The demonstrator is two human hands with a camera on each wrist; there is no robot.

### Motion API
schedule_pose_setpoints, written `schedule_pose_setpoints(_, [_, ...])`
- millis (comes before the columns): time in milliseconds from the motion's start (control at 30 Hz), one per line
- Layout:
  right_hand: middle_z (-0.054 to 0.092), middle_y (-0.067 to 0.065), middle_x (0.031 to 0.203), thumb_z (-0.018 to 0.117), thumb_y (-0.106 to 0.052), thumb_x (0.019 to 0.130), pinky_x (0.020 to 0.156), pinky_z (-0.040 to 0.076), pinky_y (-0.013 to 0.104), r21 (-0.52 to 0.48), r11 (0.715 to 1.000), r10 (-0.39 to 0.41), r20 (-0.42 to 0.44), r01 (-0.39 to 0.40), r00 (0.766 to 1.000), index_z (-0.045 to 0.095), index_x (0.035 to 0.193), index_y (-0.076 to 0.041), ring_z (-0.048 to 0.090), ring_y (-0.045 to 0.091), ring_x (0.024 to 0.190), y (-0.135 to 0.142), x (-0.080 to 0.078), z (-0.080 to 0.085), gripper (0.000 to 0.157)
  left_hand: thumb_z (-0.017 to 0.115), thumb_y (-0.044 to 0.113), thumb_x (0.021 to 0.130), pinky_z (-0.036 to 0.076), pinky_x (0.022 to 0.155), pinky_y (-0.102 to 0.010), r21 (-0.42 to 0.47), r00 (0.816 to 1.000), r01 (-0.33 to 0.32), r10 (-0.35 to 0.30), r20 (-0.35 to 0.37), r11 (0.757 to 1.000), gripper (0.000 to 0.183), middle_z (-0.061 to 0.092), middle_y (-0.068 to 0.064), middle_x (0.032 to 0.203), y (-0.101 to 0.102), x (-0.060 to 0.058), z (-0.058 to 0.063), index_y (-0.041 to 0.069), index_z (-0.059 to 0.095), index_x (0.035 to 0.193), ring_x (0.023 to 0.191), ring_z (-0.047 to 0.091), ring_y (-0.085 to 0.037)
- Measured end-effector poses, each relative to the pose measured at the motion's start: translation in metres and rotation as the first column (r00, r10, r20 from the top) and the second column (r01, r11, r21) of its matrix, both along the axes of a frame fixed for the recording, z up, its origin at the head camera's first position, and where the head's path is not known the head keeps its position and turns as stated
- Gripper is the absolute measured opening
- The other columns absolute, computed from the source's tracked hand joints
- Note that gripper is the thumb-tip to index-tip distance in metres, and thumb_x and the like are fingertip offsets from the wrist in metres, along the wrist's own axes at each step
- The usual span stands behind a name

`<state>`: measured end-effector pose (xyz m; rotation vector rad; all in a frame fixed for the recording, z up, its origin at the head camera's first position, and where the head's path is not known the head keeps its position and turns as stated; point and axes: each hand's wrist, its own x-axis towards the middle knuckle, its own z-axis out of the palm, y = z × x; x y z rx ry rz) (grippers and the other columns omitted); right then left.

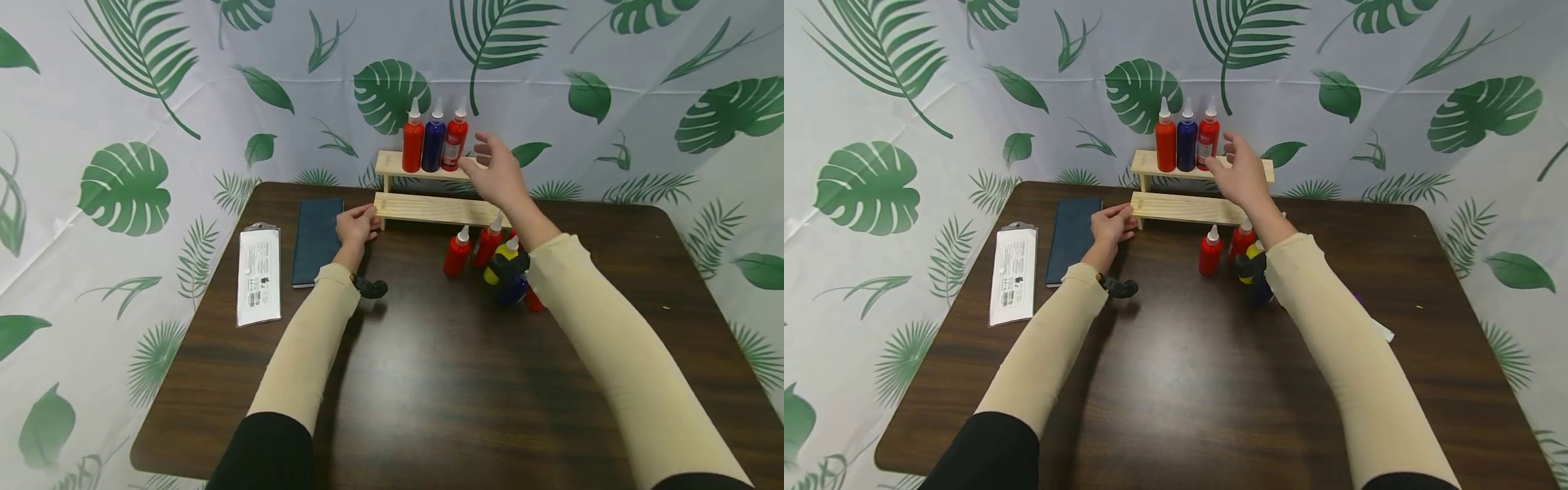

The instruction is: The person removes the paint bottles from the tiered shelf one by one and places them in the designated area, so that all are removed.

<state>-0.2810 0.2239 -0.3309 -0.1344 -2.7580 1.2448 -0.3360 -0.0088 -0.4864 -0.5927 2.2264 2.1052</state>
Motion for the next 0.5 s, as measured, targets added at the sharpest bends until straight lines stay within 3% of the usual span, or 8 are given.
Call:
schedule_pose_setpoints(233, [0.030,0.012,0.154,0.052,-0.034,0.097,0.111,0.034,0.039,-0.059,0.998,-0.008,0.075,0.012,0.997,0.013,0.155,-0.018,0.034,0.029,0.139,0.002,-0.052,-0.009,0.072,0.071,0.027,0.088,0.058,0.058,-0.029,0.001,1.000,0.005,-0.005,0.012,1.000,0.020,0.073,-0.005,0.082,-0.002,-0.001,0.000,0.018,0.076,0.105,0.072,0.071,-0.015])
schedule_pose_setpoints(500, [0.033,0.009,0.153,0.050,-0.034,0.099,0.109,0.037,0.036,-0.128,0.991,-0.036,0.055,0.043,0.998,0.017,0.154,-0.022,0.037,0.024,0.137,-0.002,-0.076,-0.023,0.066,0.071,0.028,0.088,0.058,0.059,-0.030,-0.004,1.000,0.003,-0.003,0.016,1.000,0.020,0.073,-0.005,0.082,-0.002,-0.004,-0.001,0.018,0.076,0.104,0.072,0.071,-0.015])
